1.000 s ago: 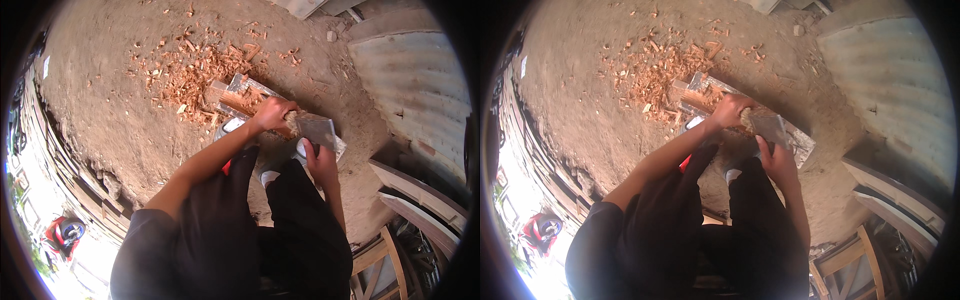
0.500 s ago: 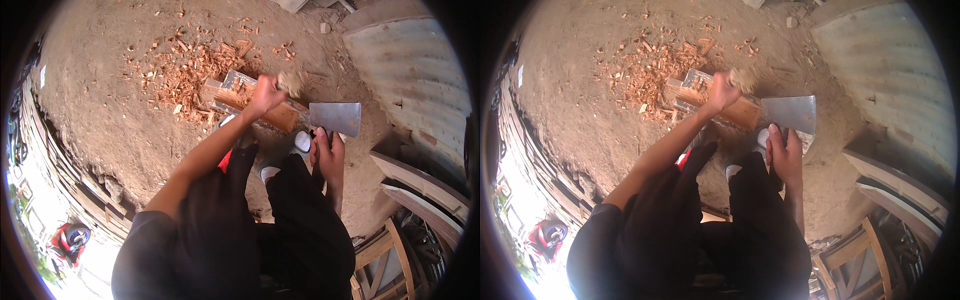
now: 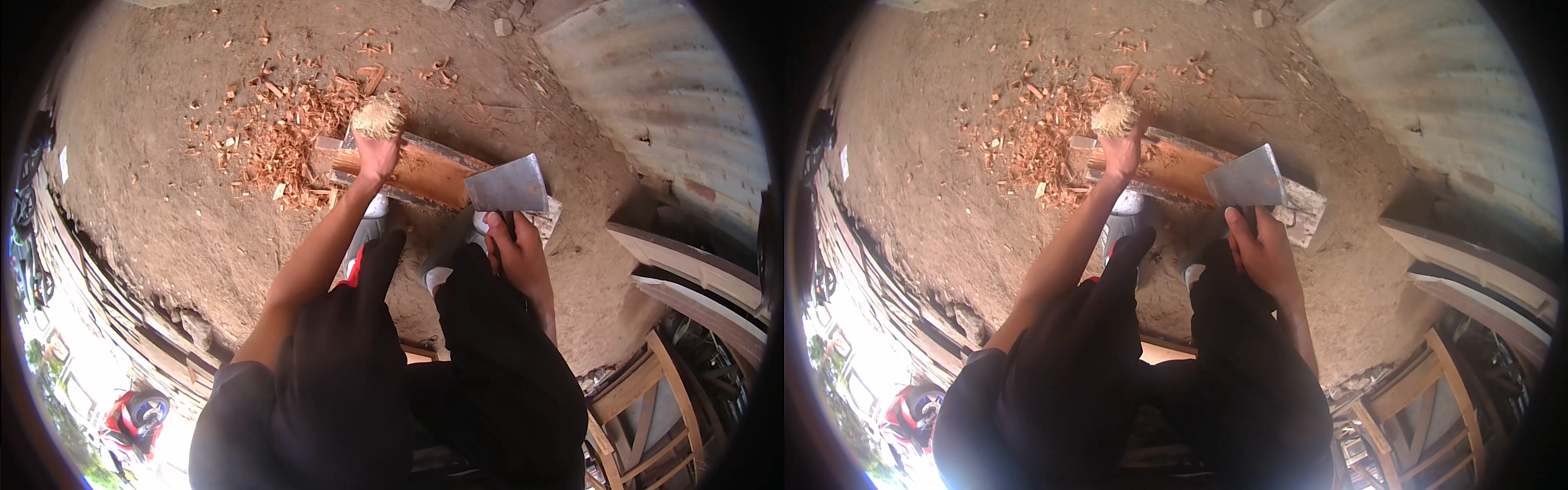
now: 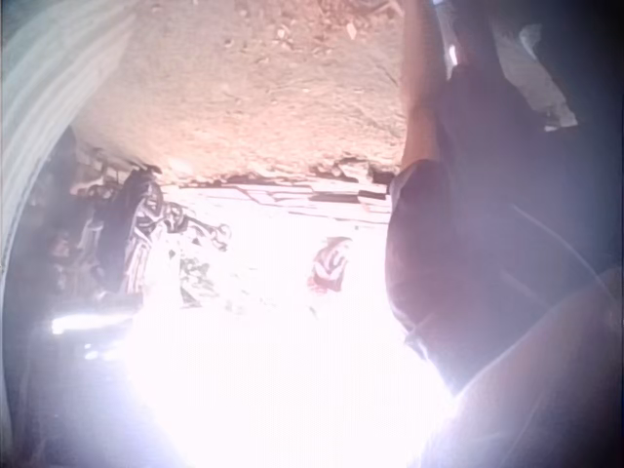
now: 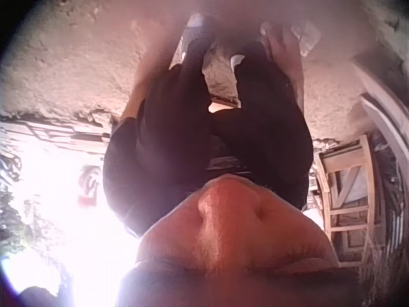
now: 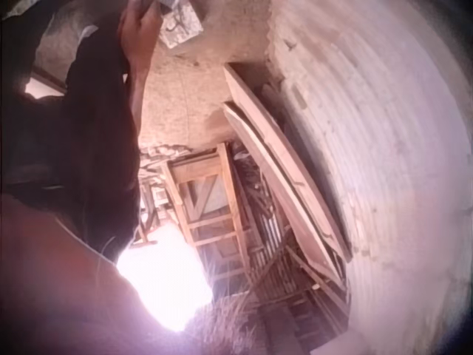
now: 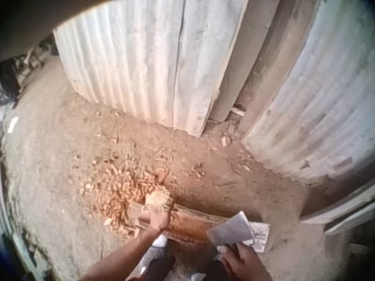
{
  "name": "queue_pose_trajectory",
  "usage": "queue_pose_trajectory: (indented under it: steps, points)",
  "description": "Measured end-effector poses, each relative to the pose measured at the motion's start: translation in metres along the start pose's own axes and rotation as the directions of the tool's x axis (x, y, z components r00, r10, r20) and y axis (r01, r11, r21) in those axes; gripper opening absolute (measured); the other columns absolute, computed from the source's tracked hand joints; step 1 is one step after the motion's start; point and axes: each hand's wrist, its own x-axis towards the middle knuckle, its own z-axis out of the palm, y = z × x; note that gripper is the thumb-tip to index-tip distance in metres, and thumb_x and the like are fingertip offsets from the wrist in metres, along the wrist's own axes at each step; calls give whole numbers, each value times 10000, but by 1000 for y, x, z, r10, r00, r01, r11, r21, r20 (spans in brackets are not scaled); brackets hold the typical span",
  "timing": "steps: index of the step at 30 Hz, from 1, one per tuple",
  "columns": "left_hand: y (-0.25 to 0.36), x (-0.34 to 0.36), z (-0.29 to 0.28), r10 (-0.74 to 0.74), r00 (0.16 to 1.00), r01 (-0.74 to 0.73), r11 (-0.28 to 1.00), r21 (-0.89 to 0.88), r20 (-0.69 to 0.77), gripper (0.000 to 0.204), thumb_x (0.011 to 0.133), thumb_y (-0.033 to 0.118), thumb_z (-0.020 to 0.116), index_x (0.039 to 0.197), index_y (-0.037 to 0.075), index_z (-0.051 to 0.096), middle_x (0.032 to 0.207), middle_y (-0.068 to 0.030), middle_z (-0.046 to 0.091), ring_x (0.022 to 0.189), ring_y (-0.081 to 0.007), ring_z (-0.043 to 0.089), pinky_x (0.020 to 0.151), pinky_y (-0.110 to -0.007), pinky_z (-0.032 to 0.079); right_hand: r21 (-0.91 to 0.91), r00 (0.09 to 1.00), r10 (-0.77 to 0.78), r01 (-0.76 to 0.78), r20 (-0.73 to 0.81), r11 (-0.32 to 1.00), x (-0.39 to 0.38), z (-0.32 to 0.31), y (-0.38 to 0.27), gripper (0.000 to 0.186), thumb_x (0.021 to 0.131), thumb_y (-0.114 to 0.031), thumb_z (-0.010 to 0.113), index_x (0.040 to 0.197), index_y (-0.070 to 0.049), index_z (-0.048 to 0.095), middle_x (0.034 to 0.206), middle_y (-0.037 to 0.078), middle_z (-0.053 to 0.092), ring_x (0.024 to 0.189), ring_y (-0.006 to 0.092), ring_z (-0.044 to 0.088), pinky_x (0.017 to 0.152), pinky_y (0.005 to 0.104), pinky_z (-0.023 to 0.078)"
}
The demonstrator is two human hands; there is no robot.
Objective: The person uses a hand axe to carve a piece of wood placed on a wooden support. They repeatedly strike the wood to remove shavings and shape the surface, occasionally clearing debris by hand.
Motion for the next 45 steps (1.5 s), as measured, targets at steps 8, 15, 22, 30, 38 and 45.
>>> queue_pose_trajectory:
  steps: [8, 15, 22, 30, 38, 45]
  points:
    - [-22, -18, -9, 5, 935, -215, 803, 555, 356, 300, 975, 175, 627, 1243, 44, 658, 1264, -83, 703, 1169, -240, 660, 1056, -387, 426, -60, 995, -79, 82, 57, 995, -2, 5, -32, 296, 1081, -291, 571, 1075, 4, 592, 691, 5, 549, 527, 74, 501, 482, 255, 405]
    - [12, -27, 33, 346, 748, -587, 744, 320, 567, 244, 748, 159, 821, 818, 12, 638, 727, -187, 628, 652, -367, 659, 600, -423, 512, -411, 953, -302, 267, -20, 872, -2, 12, -2, 326, 1058, -277, 592, 1183, 20, 641, 952, 187, 711, 847, 359, 682, 796, 455, 523]
    - [7, -27, 39, 185, 877, -410, 771, 488, 444, 238, 703, 92, 773, 890, -1, 658, 798, -249, 658, 749, -461, 650, 653, -448, 520, -354, 926, -367, 314, -90, 881, 14, 10, -21, 327, 1060, -261, 589, 1178, 41, 626, 954, 225, 681, 851, 397, 648, 757, 415, 503]
    - [14, -2, 70, 69, 945, -271, 711, 649, 319, 229, 756, 168, 723, 873, -23, 677, 806, -276, 658, 808, -480, 651, 683, -473, 539, 14, 998, -56, 56, 8, 998, 33, -5, -42, 387, 1075, -392, 569, 986, -16, 560, 654, 18, 528, 501, 136, 517, 477, 325, 445]
    - [23, 7, 77, -39, 996, -18, 778, 628, 77, 253, 785, 229, 746, 818, -21, 718, 759, -261, 684, 733, -417, 716, 659, -465, 557, 246, 976, 182, -149, -119, 958, 2, -12, -16, 367, 1086, -433, 517, 1109, -71, 570, 698, -3, 485, 483, 82, 456, 437, 249, 367]
    - [13, -67, 53, -33, 778, -439, 686, 580, 628, 306, 740, 213, 801, 991, 49, 740, 811, -170, 715, 784, -357, 717, 693, -444, 548, 348, 946, 303, -246, -118, 905, -15, -20, 14, 365, 1072, -451, 532, 1104, -89, 565, 697, -11, 483, 482, 76, 441, 434, 239, 341]
